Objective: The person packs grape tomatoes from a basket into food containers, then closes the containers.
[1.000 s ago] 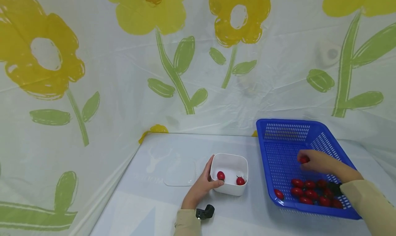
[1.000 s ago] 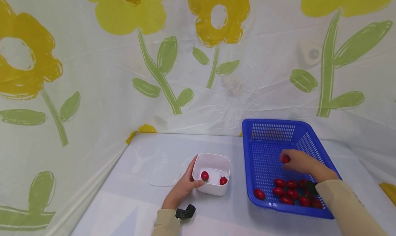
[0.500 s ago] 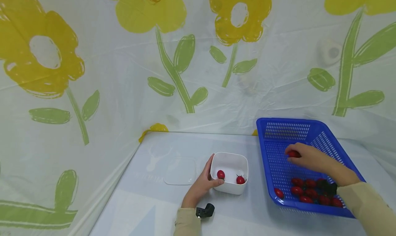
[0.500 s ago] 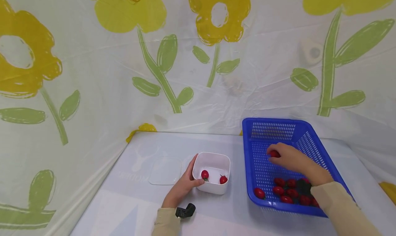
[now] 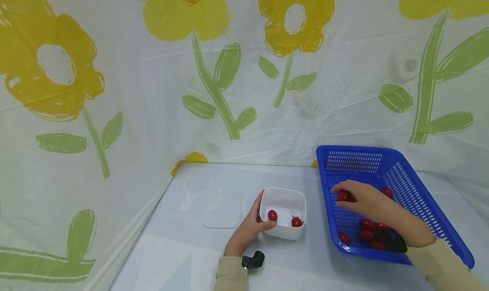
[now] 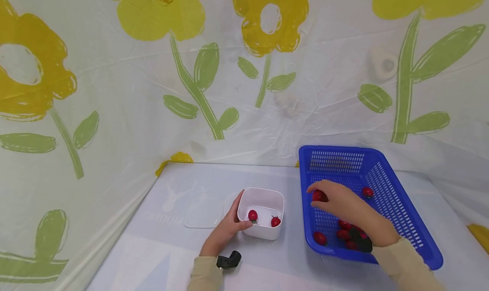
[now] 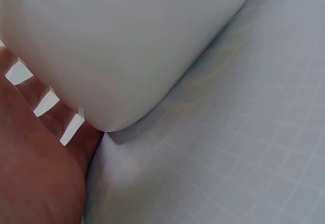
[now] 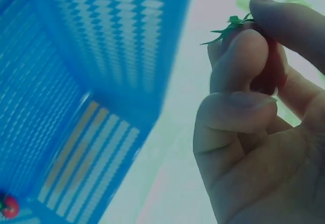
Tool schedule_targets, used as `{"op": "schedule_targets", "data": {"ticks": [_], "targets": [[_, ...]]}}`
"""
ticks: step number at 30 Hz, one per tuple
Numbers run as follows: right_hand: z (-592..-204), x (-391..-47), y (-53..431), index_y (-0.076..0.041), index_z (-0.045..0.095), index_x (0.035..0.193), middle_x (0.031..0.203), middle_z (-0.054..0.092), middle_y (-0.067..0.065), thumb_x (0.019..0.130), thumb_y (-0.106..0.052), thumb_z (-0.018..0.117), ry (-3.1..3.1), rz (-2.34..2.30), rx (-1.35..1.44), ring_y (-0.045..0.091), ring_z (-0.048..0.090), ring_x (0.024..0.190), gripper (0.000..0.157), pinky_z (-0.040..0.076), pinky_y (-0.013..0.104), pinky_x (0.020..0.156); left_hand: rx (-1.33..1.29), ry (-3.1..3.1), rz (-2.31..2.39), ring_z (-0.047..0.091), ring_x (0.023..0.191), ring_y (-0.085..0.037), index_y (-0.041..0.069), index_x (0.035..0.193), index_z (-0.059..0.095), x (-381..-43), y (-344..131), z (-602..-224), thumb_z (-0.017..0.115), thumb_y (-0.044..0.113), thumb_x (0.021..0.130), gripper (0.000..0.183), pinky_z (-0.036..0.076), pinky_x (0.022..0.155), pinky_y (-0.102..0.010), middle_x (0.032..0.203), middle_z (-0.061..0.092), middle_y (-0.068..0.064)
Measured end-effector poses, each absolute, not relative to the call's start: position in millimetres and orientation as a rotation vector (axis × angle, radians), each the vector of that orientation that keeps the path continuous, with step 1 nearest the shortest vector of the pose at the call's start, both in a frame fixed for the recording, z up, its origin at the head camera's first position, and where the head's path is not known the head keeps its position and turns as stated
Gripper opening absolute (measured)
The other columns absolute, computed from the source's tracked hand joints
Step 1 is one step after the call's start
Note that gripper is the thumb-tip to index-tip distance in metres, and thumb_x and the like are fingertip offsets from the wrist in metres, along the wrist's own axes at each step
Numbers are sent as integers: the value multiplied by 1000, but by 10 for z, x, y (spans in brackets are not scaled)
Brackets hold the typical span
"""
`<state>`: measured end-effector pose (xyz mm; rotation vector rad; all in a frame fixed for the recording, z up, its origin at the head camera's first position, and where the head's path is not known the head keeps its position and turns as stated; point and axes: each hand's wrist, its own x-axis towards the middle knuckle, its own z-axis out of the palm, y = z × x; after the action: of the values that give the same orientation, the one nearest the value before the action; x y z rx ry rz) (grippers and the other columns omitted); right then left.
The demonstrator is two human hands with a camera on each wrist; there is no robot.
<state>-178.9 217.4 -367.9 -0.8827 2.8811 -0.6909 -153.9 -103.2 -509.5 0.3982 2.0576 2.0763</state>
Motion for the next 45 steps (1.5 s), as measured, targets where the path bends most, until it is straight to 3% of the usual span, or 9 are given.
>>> {"op": "schedule_targets", "data": {"ticks": [6, 13, 17, 21, 32, 39, 45], "targets": [[-3661, -1685, 1992, -18, 61, 104, 98, 54, -6, 80, -17, 66, 2936, -749, -920, 11, 51, 84, 24, 48, 32, 72, 394, 2075, 2064, 29, 126, -22, 34, 143, 7, -1535, -1022, -5085, 66, 18, 79, 88, 24, 101, -47, 143, 23, 1], [-3715, -1592, 1765, -16, 57, 112, 103, 52, -2, 88, -9, 54, 2871, -891, -844, 13, 51, 88, 26, 49, 28, 73, 372, 2068, 2075, 30, 125, -20, 38, 142, 9, -1534, -1018, -5080, 67, 18, 78, 88, 27, 100, -45, 142, 25, 4], [-3763, -1539, 1659, -17, 56, 115, 100, 53, -3, 90, -8, 50, 2872, -946, -811, 12, 50, 81, 28, 47, 24, 66, 368, 2059, 2082, 31, 124, -17, 39, 141, 10, -1530, -1016, -5073, 67, 19, 78, 88, 26, 101, -43, 141, 26, 8], [-3802, -1477, 1573, -19, 56, 116, 98, 53, -4, 89, -10, 53, 2905, -996, -804, 11, 50, 77, 29, 46, 21, 61, 366, 2064, 2074, 31, 124, -15, 39, 142, 9, -1530, -1012, -5074, 67, 20, 78, 88, 26, 101, -43, 140, 26, 12], [-3939, -1382, 1305, -16, 60, 108, 98, 53, -5, 79, -16, 68, 2963, -1185, -723, 8, 55, 83, 31, 48, 22, 66, 347, 2094, 2048, 31, 123, -13, 43, 140, 11, -1539, -1007, -5090, 67, 21, 79, 85, 27, 101, -44, 139, 26, 15], [-4067, -1336, 1135, -16, 58, 113, 104, 57, 0, 77, -17, 70, 2951, -1236, -468, 16, 55, 84, 38, 49, 24, 63, 317, 2114, 2023, 32, 123, -12, 48, 138, 12, -1529, -1015, -5100, 67, 23, 79, 84, 29, 99, -44, 138, 26, 18], [-4195, -1330, 1029, -18, 59, 114, 100, 57, -1, 77, -17, 70, 2998, -1315, -457, 12, 52, 83, 38, 47, 22, 63, 340, 2102, 2038, 34, 121, -15, 46, 139, 12, -1530, -1024, -5091, 66, 22, 79, 84, 33, 97, -41, 138, 27, 14]]}}
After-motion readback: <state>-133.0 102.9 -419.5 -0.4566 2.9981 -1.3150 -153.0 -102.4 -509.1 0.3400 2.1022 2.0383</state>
